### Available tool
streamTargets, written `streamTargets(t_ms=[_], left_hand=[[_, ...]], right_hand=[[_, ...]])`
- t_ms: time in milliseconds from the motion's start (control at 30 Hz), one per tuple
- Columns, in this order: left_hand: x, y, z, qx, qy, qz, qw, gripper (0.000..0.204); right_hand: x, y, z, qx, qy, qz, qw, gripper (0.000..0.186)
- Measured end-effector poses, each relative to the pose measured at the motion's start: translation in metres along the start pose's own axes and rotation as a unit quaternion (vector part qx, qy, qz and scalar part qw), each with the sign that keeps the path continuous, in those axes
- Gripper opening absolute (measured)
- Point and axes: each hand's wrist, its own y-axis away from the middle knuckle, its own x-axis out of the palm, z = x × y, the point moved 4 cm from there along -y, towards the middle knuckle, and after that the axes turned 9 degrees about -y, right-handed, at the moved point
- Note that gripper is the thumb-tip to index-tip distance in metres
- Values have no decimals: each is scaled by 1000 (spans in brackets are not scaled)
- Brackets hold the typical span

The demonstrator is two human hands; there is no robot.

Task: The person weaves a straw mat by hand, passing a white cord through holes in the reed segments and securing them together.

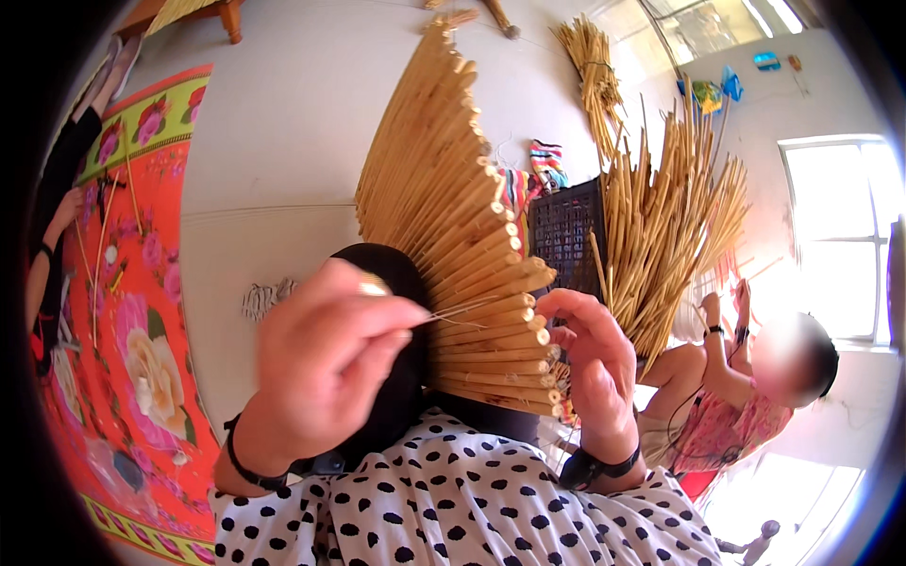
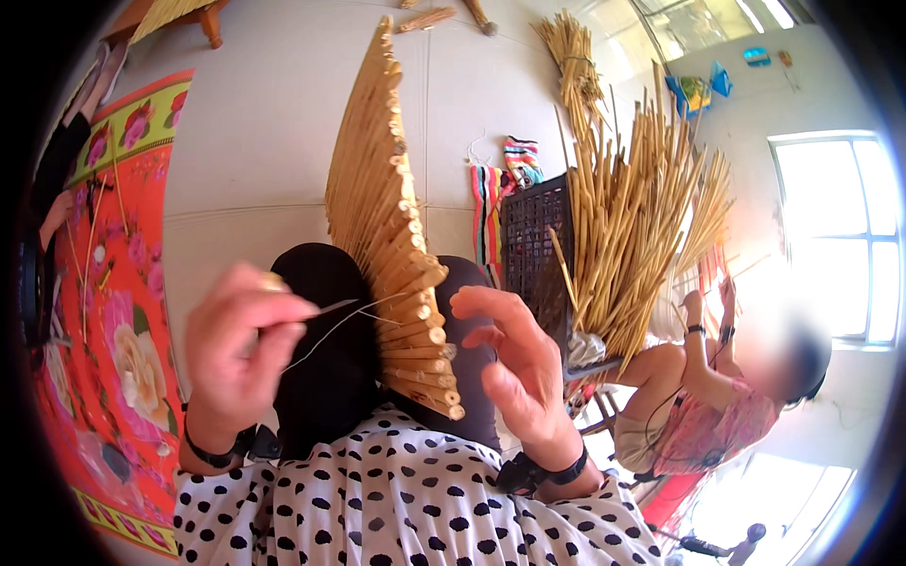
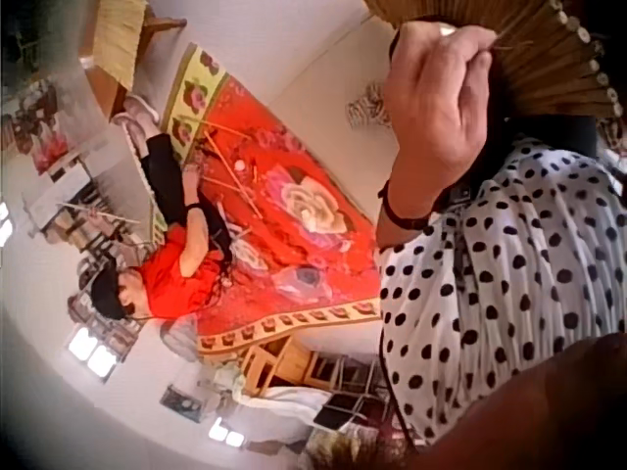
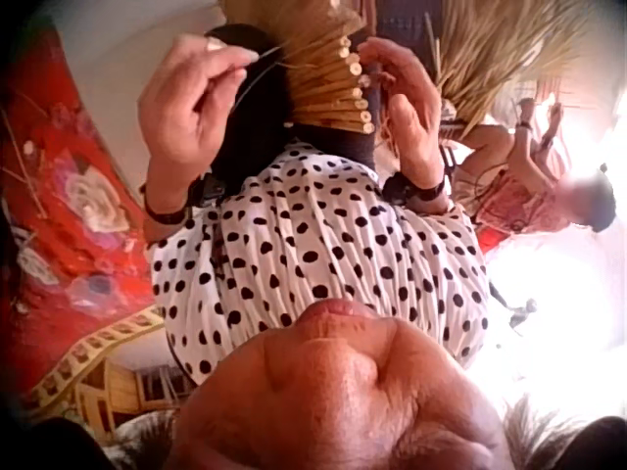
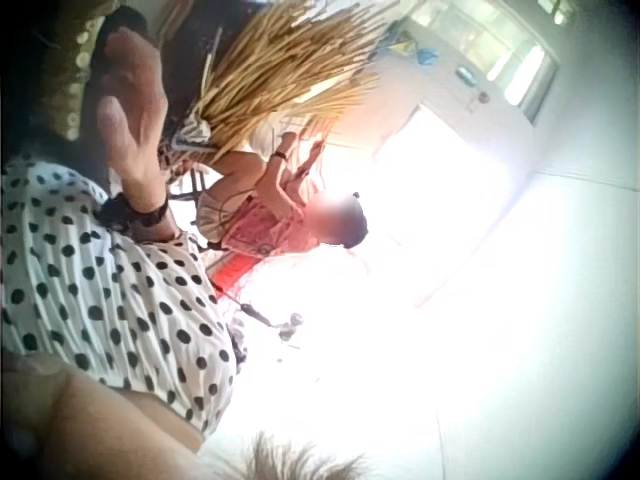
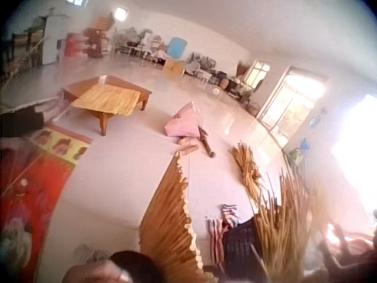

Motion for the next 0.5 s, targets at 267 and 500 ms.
streamTargets(t_ms=[267,500], left_hand=[[28,2,8,55,-48,4,997,27],[31,4,11,63,-59,1,996,26]], right_hand=[[9,1,-5,66,-54,32,996,106],[8,1,-9,65,-100,46,992,103]])
